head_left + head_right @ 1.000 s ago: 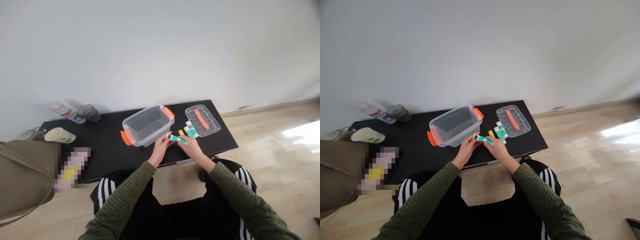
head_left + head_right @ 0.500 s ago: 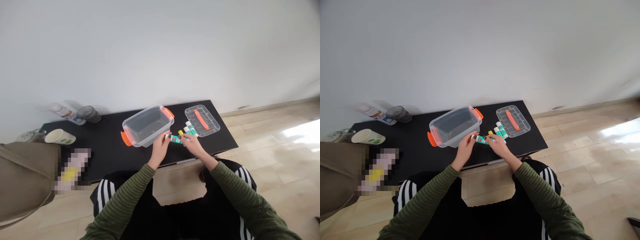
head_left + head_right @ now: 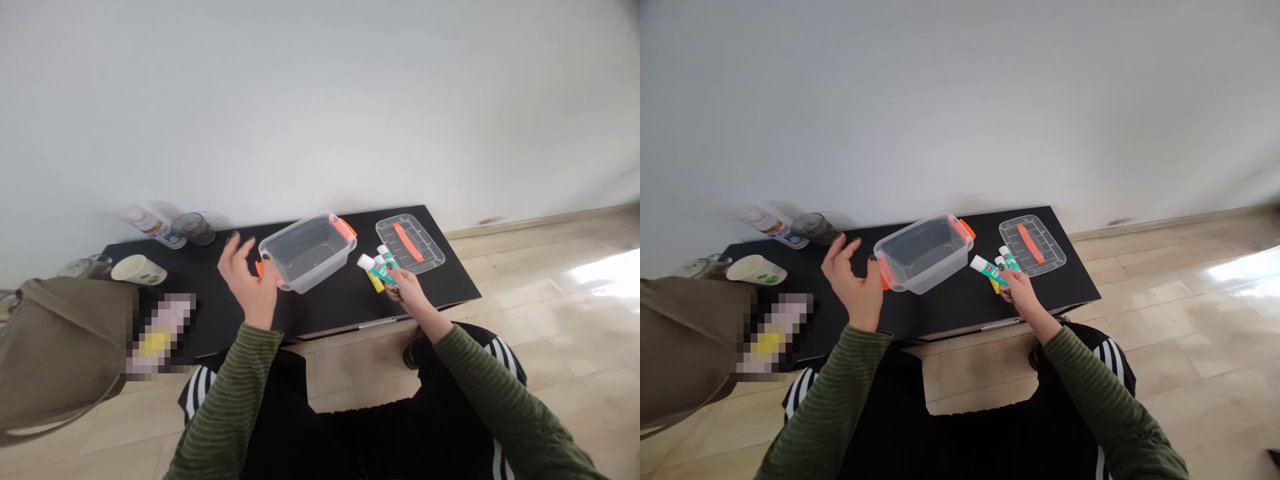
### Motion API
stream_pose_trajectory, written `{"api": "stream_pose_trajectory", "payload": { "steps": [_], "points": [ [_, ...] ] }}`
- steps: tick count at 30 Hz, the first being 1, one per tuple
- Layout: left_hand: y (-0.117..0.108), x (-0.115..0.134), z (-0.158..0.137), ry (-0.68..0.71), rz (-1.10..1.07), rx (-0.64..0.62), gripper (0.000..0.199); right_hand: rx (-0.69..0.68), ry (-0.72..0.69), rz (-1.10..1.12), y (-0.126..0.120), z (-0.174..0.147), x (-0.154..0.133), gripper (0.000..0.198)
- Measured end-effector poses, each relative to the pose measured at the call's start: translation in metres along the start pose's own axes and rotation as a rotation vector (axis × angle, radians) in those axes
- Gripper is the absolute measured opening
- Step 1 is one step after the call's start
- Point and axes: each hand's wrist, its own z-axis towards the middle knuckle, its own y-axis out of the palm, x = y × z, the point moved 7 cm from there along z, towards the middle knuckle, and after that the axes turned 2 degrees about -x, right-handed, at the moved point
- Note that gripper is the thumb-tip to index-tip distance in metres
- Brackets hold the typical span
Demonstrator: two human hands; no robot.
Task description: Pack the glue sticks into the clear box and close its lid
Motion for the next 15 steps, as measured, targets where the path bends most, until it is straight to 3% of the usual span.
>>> {"api": "stream_pose_trajectory", "payload": {
  "steps": [2,5,7,10,15],
  "points": [
    [0.004,-0.03,0.01,-0.173,-0.036,-0.034,0.056,-0.011,-0.01,0.001,0.001,-0.001,-0.002,0.054],
    [0.034,-0.072,0.0,-0.511,-0.254,-0.231,0.071,-0.057,-0.021,0.0,0.008,-0.005,-0.003,0.046],
    [0.042,-0.079,-0.007,-0.538,-0.307,-0.238,0.086,-0.085,-0.039,-0.011,0.015,-0.008,-0.003,0.04],
    [0.038,-0.069,-0.015,-0.457,-0.288,-0.22,0.099,-0.081,-0.086,-0.062,0.026,-0.016,-0.003,0.043],
    [0.022,-0.059,-0.034,-0.447,-0.333,-0.316,0.095,-0.062,-0.24,-0.283,0.055,-0.032,-0.013,0.044]
  ]
}}
